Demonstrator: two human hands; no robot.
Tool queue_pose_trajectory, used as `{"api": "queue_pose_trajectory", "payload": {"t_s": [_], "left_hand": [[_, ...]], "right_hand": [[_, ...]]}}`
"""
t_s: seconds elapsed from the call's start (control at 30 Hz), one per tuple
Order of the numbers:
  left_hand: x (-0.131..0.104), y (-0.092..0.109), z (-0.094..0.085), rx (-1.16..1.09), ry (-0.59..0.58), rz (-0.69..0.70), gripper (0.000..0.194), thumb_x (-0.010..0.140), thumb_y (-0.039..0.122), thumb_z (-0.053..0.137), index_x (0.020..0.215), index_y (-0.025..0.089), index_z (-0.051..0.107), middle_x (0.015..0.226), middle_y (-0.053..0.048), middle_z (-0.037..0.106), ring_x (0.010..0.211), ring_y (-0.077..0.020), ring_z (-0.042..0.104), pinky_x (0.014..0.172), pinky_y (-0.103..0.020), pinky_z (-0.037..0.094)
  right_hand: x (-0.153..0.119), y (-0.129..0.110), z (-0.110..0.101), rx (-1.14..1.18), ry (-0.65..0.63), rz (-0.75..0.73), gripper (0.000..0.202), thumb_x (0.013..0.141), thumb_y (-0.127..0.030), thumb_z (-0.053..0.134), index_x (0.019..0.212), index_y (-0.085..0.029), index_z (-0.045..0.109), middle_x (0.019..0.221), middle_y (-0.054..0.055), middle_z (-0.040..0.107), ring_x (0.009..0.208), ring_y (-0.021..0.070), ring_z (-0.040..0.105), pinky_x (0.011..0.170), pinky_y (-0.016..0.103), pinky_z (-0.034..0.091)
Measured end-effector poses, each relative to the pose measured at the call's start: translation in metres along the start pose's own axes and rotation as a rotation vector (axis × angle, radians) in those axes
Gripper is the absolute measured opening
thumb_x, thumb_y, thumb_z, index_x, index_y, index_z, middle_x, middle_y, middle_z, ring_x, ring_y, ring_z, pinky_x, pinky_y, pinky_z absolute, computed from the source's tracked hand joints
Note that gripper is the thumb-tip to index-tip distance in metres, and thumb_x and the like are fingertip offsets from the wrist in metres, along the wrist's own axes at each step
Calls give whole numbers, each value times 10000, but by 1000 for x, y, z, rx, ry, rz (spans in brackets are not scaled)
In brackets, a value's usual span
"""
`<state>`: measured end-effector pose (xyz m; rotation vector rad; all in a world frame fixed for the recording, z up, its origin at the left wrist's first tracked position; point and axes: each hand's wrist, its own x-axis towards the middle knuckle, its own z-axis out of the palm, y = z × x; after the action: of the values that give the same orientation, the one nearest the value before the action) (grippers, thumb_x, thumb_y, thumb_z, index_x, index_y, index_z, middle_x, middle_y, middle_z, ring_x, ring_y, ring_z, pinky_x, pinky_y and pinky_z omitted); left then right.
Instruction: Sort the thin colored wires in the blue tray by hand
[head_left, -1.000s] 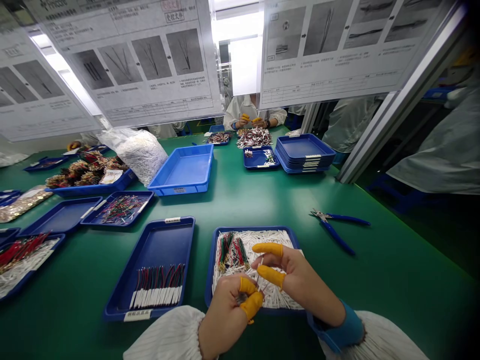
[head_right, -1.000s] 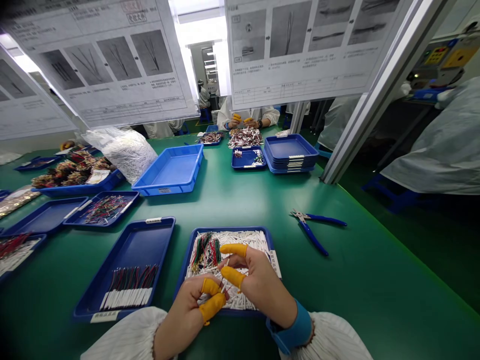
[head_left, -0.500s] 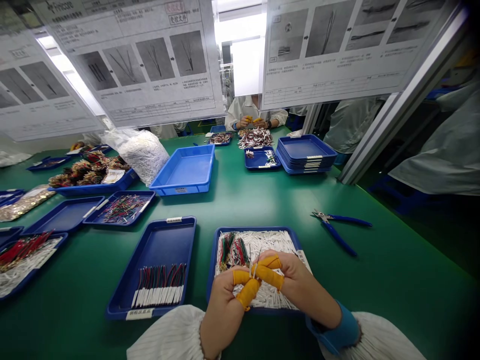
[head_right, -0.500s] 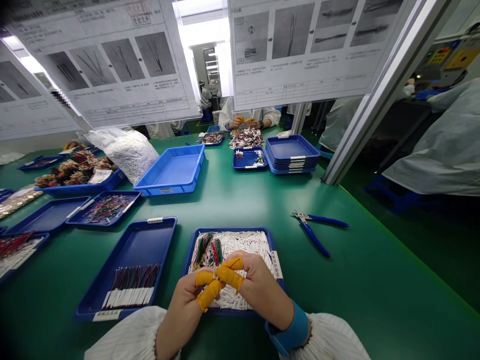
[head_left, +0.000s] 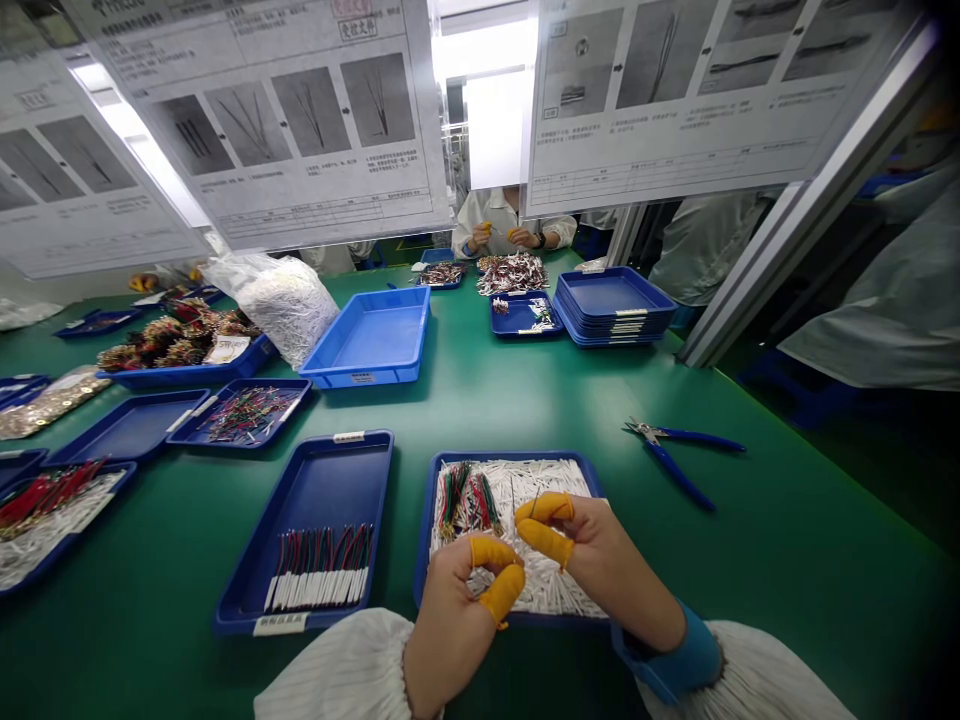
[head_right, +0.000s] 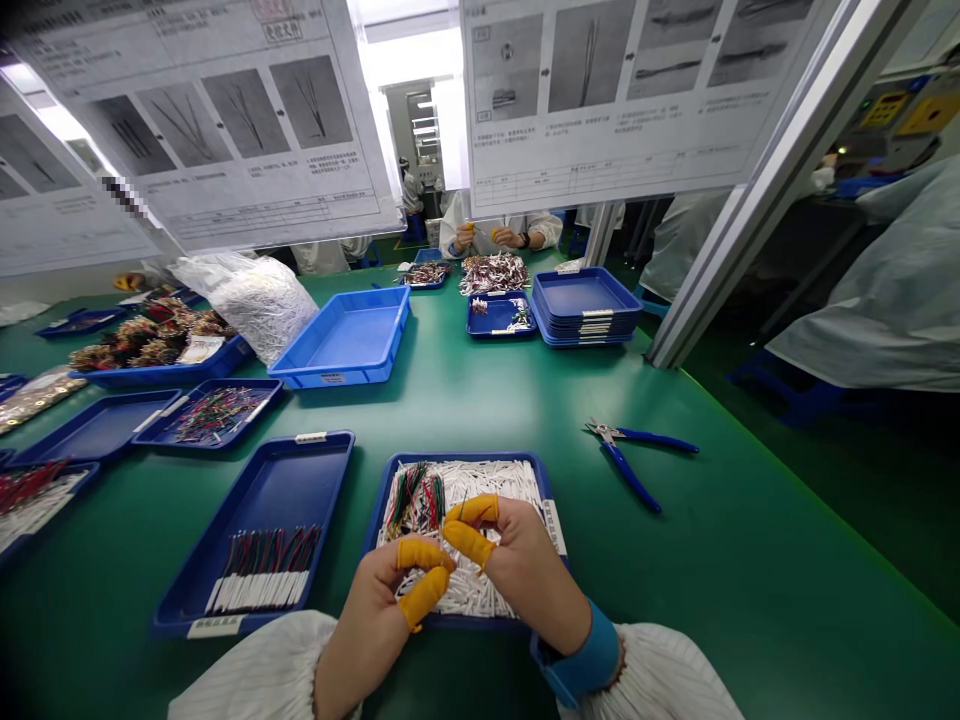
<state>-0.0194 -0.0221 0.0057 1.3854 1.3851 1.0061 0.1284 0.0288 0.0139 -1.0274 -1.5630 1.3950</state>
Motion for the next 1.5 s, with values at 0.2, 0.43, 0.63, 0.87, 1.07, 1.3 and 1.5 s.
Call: {"api": "queue_pose_trajectory", "payload": {"t_s": [0.2,0.43,0.63,0.87,1.07,1.3,1.5], "left_hand": [[-1,2,-1,98,8,87,85,709,187,617,757,147,675,781,-66,666,740,-197,592,715,-297,459],[0,6,-2,127,-16,150,87,725,164,602,652,140,644,675,-40,644,652,-171,585,623,-249,455],[-1,5,0,202,-6,185,59,722,165,616,739,147,670,730,-45,659,686,-173,594,644,-246,451],[1,2,-1,189,-11,168,93,698,207,646,642,134,634,648,-29,621,603,-152,560,577,-232,437],[1,1,-4,203,68,138,145,710,215,625,590,149,576,619,-17,600,578,-142,537,569,-234,426],[-1,3,-4,206,28,159,159,751,217,575,606,152,591,605,-11,574,582,-138,515,569,-228,403],[1,1,-7,-15,-98,94,261,783,265,511,565,151,601,620,-27,588,627,-157,535,615,-246,413]], "right_hand": [[-1,11,7,-96,-29,9,137,622,-254,681,559,-162,601,551,10,599,543,147,535,522,264,449],[-2,2,5,-62,-61,-10,157,702,-311,633,739,-159,622,730,47,631,710,180,580,682,306,473],[-3,-3,5,-88,-134,-52,101,710,-242,623,666,-154,601,648,15,561,629,148,520,602,274,446],[-4,-3,6,-104,-94,-26,142,702,-306,641,721,-167,627,711,28,622,684,165,576,649,282,475],[-3,1,1,-126,-92,-39,147,749,-305,593,677,-176,591,663,18,594,631,148,542,622,287,464],[-3,1,3,-182,-104,-75,185,758,-326,584,657,-171,592,642,15,570,610,148,527,587,281,446],[-5,-7,6,-93,-133,-68,190,804,-324,507,808,-166,613,770,47,590,711,172,568,650,300,467]]}}
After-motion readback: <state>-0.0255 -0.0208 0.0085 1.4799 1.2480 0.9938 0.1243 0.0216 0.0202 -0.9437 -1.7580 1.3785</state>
